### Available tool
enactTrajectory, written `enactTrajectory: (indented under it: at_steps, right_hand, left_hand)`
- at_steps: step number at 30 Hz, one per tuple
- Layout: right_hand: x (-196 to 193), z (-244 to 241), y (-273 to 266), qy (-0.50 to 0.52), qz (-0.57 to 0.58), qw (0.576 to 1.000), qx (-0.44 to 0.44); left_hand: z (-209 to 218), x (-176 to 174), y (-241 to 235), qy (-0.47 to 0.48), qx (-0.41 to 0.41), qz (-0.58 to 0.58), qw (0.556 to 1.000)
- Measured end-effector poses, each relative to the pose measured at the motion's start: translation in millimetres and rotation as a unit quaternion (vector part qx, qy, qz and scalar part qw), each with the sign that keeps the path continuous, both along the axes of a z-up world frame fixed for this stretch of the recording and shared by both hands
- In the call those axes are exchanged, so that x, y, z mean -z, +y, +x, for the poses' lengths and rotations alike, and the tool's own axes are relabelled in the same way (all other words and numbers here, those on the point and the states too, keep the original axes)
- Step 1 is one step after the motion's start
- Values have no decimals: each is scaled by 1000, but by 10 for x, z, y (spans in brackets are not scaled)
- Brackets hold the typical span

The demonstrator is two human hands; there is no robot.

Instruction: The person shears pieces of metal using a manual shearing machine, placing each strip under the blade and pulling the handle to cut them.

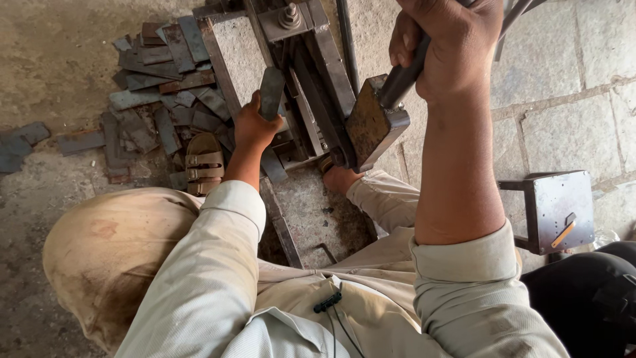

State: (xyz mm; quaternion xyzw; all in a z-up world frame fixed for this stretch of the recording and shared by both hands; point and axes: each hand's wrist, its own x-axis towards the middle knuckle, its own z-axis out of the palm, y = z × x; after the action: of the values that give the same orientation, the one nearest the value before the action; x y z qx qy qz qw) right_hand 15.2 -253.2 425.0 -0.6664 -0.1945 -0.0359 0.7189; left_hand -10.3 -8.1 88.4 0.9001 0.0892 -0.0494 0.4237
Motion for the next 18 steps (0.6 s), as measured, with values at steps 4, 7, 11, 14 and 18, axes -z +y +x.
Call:
enactTrajectory:
  at_steps: [4,7,11,14,18]
  right_hand:
    - [17,12,-21,4,2,1000,-5]
    - [25,22,-18,13,8,1000,-1]
    - [41,37,-26,18,6,1000,-1]
    - [64,81,-45,16,-2,1000,-4]
    - [200,201,-86,14,-9,1000,1]
  left_hand:
    - [67,101,-22,-29,6,15,999]
    - [116,181,-72,-48,8,64,997]
    - [140,204,-117,-23,15,76,997]
    - [167,156,-119,-24,13,79,997]
    - [142,104,-136,-14,9,77,997]
